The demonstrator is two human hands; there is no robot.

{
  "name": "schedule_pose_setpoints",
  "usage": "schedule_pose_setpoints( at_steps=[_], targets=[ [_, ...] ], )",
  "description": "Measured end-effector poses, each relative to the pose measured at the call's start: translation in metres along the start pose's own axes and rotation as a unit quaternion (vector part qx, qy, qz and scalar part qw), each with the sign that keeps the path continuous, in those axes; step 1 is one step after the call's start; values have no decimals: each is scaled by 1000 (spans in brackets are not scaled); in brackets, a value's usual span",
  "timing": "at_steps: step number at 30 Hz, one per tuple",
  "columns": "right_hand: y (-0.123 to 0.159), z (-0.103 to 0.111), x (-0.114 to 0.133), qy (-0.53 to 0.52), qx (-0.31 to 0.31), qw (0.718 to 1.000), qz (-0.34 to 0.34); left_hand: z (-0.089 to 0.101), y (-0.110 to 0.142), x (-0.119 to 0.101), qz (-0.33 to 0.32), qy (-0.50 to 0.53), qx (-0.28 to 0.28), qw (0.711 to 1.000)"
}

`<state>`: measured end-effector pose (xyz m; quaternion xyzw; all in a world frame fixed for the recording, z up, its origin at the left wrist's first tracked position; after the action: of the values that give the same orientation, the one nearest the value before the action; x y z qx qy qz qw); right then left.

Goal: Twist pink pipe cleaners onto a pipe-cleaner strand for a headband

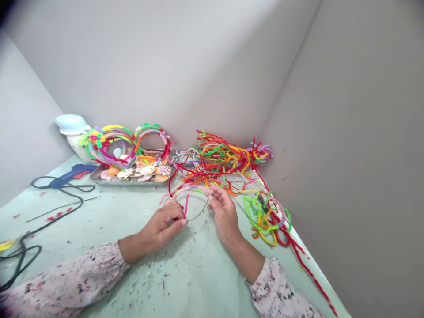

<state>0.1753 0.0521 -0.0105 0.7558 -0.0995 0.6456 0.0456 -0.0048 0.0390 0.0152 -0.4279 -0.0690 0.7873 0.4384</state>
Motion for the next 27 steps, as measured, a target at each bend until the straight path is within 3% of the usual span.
schedule_pose_setpoints(
  at_steps=[9,15,18,23,25,27],
  targets=[
    [0,0,4,-47,9,999,10,-2,0,0,12,-42,3,999],
    [2,-5,-1,-70,67,991,-96,-3,-1,5,34,-44,-34,998],
    [4,-8,-3,-33,102,988,-109,-2,-2,8,51,-48,-51,996],
    [9,-9,3,81,70,994,-16,0,-1,8,72,-42,-88,993],
    [13,-9,7,164,27,985,52,3,0,9,90,-27,-115,989],
    [17,-13,8,235,50,967,80,5,1,10,106,-3,-132,986]
  ],
)
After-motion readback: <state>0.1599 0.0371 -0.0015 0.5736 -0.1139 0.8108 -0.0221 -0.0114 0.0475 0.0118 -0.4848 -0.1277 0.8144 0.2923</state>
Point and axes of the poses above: each hand's wrist, its own y-axis away from the middle knuckle, its own z-axis out of the back of the hand, x = y × z, the point moved 3 cm from there along -y, towards the middle knuckle, and after that the axes turned 6 degrees about -z, right-handed, at the moved point
